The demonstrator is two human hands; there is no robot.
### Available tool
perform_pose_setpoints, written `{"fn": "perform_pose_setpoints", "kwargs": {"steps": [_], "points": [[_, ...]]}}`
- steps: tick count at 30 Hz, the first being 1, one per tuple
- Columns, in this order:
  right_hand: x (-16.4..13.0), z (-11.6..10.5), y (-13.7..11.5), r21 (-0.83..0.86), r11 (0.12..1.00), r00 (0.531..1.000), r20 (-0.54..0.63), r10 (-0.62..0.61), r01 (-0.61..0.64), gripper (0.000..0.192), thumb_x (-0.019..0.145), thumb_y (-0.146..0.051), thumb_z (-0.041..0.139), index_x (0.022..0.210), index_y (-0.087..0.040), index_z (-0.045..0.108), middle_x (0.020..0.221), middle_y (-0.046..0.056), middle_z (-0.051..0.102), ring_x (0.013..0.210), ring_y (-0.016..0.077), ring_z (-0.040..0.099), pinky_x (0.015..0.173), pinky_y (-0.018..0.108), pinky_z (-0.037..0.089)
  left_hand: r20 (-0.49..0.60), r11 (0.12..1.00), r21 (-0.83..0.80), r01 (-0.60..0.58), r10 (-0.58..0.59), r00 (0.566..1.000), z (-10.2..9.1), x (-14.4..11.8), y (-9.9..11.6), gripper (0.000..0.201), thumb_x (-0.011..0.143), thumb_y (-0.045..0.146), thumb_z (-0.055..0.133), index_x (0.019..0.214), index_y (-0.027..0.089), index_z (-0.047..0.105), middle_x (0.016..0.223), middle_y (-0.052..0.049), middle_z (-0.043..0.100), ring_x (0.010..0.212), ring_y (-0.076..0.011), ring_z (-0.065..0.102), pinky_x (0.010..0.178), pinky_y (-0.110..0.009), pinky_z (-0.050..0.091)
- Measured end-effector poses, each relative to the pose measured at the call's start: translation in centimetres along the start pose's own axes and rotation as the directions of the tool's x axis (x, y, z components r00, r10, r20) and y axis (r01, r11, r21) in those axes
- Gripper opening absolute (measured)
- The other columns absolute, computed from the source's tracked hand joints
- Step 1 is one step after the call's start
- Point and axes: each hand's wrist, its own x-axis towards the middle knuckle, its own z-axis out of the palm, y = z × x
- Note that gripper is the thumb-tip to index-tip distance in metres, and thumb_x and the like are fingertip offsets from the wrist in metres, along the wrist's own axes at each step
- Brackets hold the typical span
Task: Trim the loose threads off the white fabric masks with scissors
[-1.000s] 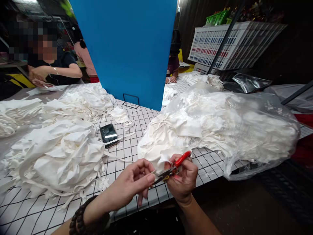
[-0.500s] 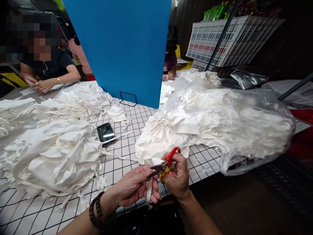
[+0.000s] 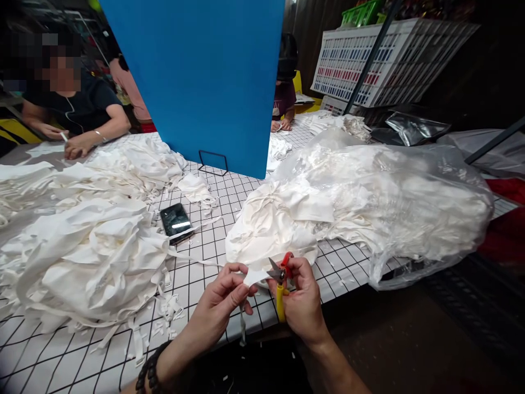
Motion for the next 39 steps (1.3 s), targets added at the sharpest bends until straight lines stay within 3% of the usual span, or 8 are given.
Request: {"fn": "perform_pose_setpoints", "kwargs": {"steps": [4,7,10,14,17,20,27,39], "points": [[-0.8,0.5,0.7,-0.002,1.000,1.000,0.002,0.023,-0.023,0.034,0.073,-0.024,0.079,0.094,-0.026,0.051,0.088,-0.002,0.062,0.077,0.0122,0.061,0.070,0.023,0.052,-0.005,0.996,-0.007,-0.085,0.085,0.996,0.4,-0.1,-0.3,0.023,0.088,0.034,0.063,0.082,0.013,0.069,0.145,-0.015,0.042,0.060,-0.0061,0.060,0.056,-0.024,0.053],[-1.0,0.0,0.5,-0.074,0.997,0.998,0.052,0.030,-0.026,0.031,0.076,-0.026,0.075,0.097,-0.027,0.051,0.093,-0.001,0.063,0.082,0.0137,0.060,0.072,0.024,0.051,0.038,0.987,-0.161,-0.024,0.030,0.999,0.8,0.1,-0.6,0.024,0.088,0.037,0.063,0.087,0.013,0.066,0.092,-0.010,0.070,0.055,-0.0096,0.059,0.054,-0.023,0.050],[-0.9,-1.8,-0.8,-0.220,0.975,0.999,0.045,0.028,-0.018,0.030,0.078,-0.030,0.073,0.098,-0.026,0.051,0.096,0.000,0.062,0.079,0.0133,0.058,0.071,0.023,0.050,-0.005,0.984,-0.177,-0.015,0.015,1.000,1.0,0.4,-0.8,0.026,0.087,0.038,0.065,0.086,0.012,0.066,0.063,-0.002,0.063,0.058,-0.0112,0.060,0.062,-0.024,0.050],[-0.8,-4.4,-3.5,-0.534,0.844,0.963,0.203,0.179,-0.044,0.037,0.069,-0.029,0.078,0.090,-0.025,0.048,0.070,-0.006,0.052,0.062,0.0127,0.050,0.054,0.021,0.043,-0.040,0.997,-0.039,-0.060,0.059,0.997,0.9,0.5,-1.2,0.022,0.089,0.035,0.063,0.083,0.014,0.063,0.066,0.000,0.062,0.060,-0.0102,0.060,0.065,-0.023,0.048],[-0.9,-4.9,-4.8,-0.698,0.716,0.898,0.309,0.314,-0.011,0.037,0.067,-0.030,0.076,0.090,-0.025,0.048,0.074,-0.005,0.057,0.064,0.0150,0.054,0.057,0.024,0.045,-0.012,0.981,0.133,-0.141,0.144,0.990,0.7,0.4,-1.6,0.020,0.092,0.032,0.059,0.082,0.015,0.063,0.072,0.000,0.058,0.063,-0.0106,0.060,0.065,-0.023,0.046],[-0.9,-4.3,-5.5,-0.757,0.653,0.889,0.311,0.337,0.017,0.033,0.069,-0.032,0.072,0.090,-0.025,0.047,0.077,-0.004,0.060,0.068,0.0170,0.057,0.062,0.026,0.045,0.038,0.945,0.251,-0.209,0.206,0.978,0.5,0.2,-1.9,0.018,0.094,0.029,0.055,0.085,0.016,0.063,0.077,-0.001,0.056,0.065,-0.0119,0.061,0.067,-0.025,0.047],[-0.6,-3.4,-6.2,-0.764,0.644,0.883,0.335,0.329,0.049,0.029,0.068,-0.030,0.070,0.085,-0.026,0.046,0.072,-0.005,0.060,0.066,0.0168,0.056,0.059,0.025,0.043,0.133,0.860,0.435,-0.267,0.232,0.964,0.3,-0.2,-1.3,0.020,0.096,0.026,0.049,0.086,0.017,0.063,0.075,-0.003,0.057,0.072,-0.0150,0.059,0.070,-0.027,0.046],[-0.8,-3.3,-6.1,-0.778,0.619,0.892,0.349,0.286,0.106,0.027,0.068,-0.029,0.069,0.081,-0.026,0.046,0.065,-0.006,0.058,0.058,0.0146,0.053,0.053,0.023,0.038,0.173,0.829,0.485,-0.279,0.222,0.959,-0.1,-0.2,-0.6,0.021,0.096,0.025,0.049,0.086,0.017,0.065,0.078,-0.005,0.059,0.075,-0.0160,0.058,0.070,-0.026,0.045]]}}
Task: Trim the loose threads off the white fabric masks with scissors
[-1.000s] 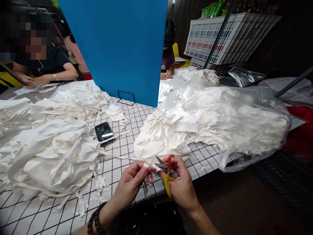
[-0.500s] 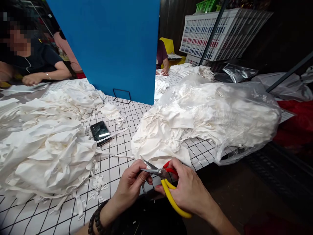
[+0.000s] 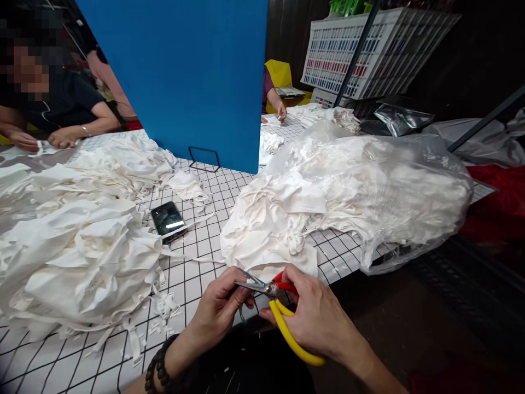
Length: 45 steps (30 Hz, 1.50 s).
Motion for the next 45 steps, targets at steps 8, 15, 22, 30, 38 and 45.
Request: {"fn": "perform_pose_setpoints", "kwargs": {"steps": [8,15,22,30,38,45], "points": [[0.2,0.1,0.7,-0.136,0.991,1.000,-0.012,-0.014,0.012,0.032,0.070,-0.037,0.068,0.072,-0.025,0.038,0.054,-0.007,0.050,0.049,0.0126,0.043,0.050,0.024,0.030,0.042,1.000,0.007,0.007,-0.008,0.999,-0.2,-0.1,-0.1,0.025,0.097,0.027,0.047,0.083,0.016,0.064,0.078,-0.005,0.058,0.074,-0.0155,0.056,0.069,-0.026,0.044],[0.3,0.2,0.5,-0.092,0.994,0.998,-0.012,-0.055,0.053,0.028,0.067,-0.034,0.070,0.075,-0.025,0.044,0.058,-0.007,0.055,0.051,0.0130,0.047,0.051,0.024,0.031,0.071,1.000,0.006,0.008,-0.008,0.997,-0.6,-0.1,0.0,0.025,0.097,0.027,0.049,0.082,0.016,0.066,0.077,-0.004,0.057,0.074,-0.0149,0.055,0.068,-0.025,0.042],[0.6,0.6,3.0,0.153,0.988,0.999,-0.051,0.005,0.003,0.038,0.068,-0.039,0.074,0.071,-0.024,0.040,0.058,-0.007,0.048,0.052,0.0109,0.042,0.049,0.022,0.033,0.044,0.980,-0.143,0.140,-0.135,0.990,-0.5,0.0,-0.7,0.025,0.095,0.033,0.052,0.084,0.015,0.065,0.078,-0.004,0.058,0.069,-0.0142,0.057,0.066,-0.025,0.045],[2.5,1.4,7.1,0.253,0.954,0.928,-0.291,0.235,-0.162,0.041,0.065,-0.039,0.076,0.094,-0.024,0.052,0.086,0.003,0.068,0.070,0.0190,0.063,0.061,0.029,0.049,-0.114,0.904,-0.414,0.108,-0.170,0.979,-3.8,1.2,-0.6,0.021,0.090,0.034,0.059,0.084,0.014,0.063,0.077,-0.003,0.059,0.070,-0.0145,0.057,0.069,-0.026,0.046],[4.2,2.2,4.5,0.337,0.939,0.941,-0.294,0.170,-0.064,0.032,0.070,-0.030,0.067,0.096,-0.024,0.049,0.092,0.004,0.069,0.081,0.0204,0.067,0.068,0.029,0.051,-0.216,0.894,-0.442,0.069,-0.181,0.959,-6.6,1.4,0.0,0.018,0.090,0.032,0.061,0.086,0.015,0.066,0.081,-0.003,0.063,0.072,-0.0144,0.060,0.072,-0.026,0.047],[4.2,2.6,4.1,0.174,0.976,0.942,-0.284,0.178,-0.132,0.022,0.067,-0.023,0.066,0.087,-0.023,0.055,0.075,0.002,0.067,0.066,0.0211,0.064,0.057,0.030,0.047,-0.235,0.880,-0.474,0.023,-0.151,0.960,-6.9,0.8,1.3,0.017,0.091,0.029,0.058,0.086,0.016,0.066,0.083,-0.003,0.061,0.075,-0.0148,0.060,0.074,-0.027,0.046]]}}
